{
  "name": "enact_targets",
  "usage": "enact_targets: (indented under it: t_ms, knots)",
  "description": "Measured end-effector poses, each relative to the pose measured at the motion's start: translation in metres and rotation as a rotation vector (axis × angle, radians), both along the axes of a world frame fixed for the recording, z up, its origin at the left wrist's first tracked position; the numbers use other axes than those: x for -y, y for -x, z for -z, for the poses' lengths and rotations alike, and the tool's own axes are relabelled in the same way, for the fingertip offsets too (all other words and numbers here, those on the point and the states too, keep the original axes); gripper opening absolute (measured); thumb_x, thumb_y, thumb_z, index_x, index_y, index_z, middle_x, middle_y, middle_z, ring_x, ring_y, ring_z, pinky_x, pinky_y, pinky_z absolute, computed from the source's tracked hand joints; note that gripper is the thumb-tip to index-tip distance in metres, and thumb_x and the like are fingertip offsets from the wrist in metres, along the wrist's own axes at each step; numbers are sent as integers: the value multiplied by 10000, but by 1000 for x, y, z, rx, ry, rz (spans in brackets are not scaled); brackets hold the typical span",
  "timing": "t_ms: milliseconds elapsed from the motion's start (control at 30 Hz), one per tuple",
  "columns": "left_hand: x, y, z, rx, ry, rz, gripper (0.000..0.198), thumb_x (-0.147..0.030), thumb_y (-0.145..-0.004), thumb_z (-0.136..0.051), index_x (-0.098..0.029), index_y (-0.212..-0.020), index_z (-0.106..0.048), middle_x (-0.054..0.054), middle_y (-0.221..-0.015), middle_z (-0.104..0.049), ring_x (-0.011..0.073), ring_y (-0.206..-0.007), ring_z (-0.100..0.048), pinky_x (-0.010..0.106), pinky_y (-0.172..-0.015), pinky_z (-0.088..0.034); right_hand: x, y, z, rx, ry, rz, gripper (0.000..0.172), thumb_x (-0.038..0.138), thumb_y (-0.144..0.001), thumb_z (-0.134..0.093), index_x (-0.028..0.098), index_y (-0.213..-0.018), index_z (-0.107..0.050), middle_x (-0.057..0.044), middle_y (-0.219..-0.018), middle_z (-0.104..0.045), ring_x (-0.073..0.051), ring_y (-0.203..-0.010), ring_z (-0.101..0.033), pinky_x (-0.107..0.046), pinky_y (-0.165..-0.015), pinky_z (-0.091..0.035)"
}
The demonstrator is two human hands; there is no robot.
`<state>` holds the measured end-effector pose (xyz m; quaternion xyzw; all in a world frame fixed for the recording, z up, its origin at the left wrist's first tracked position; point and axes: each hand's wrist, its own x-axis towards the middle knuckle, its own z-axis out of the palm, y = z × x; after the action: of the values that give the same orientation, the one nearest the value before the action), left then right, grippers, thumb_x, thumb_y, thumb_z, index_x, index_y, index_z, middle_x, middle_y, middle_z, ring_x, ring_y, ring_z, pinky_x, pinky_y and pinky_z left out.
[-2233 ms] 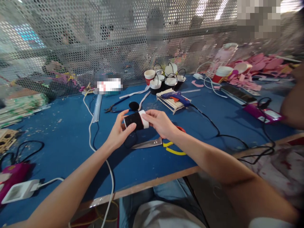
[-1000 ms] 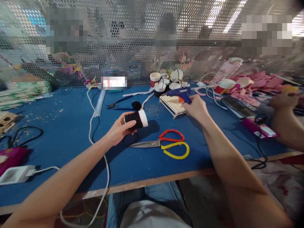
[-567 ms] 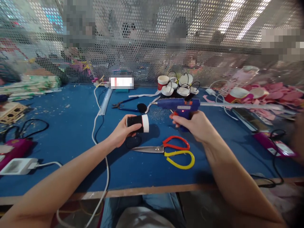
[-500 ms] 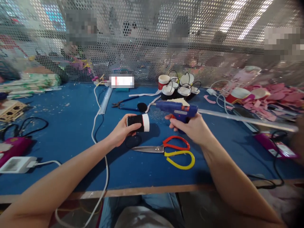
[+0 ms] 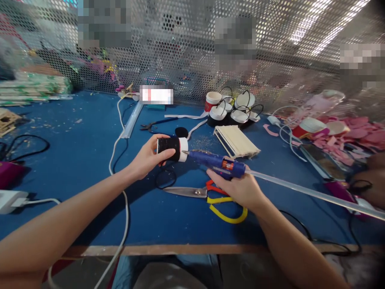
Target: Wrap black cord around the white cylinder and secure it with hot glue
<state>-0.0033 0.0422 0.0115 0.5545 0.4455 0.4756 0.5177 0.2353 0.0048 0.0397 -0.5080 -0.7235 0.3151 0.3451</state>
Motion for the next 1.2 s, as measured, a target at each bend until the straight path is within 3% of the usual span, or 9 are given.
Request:
enact_targets:
  t_ms: [200, 967, 1200]
  knots:
    - [-1, 0, 3, -47, -38, -11, 408, -335, -707, -684, -222, -1059, -512, 1, -808, -551, 66, -501, -495, 200, -440, -413, 1, -2, 9, 11, -8, 63, 145, 361, -721, -635, 239, -715, -557, 18, -620, -604, -148, -540, -561, -282, -530, -461]
    - [0, 0, 2, -142, -91, -2, 434, -361, -726, -662, -222, -1094, -479, -10, -815, -536, 67, -531, -498, 194, -457, -444, 3, -1, 4, 77, -39, 50, 153, 344, -739, -623, 207, -736, -555, 24, -626, -611, -131, -560, -582, -242, -531, -448]
    - [1, 1, 3, -146, -123, 25, 443, -332, -707, -675, -217, -1087, -478, 5, -852, -549, 81, -573, -515, 192, -480, -446, 3, -3, 4, 94, -53, 103, 166, 355, -732, -626, 203, -743, -559, 28, -616, -611, -124, -544, -576, -234, -515, -452]
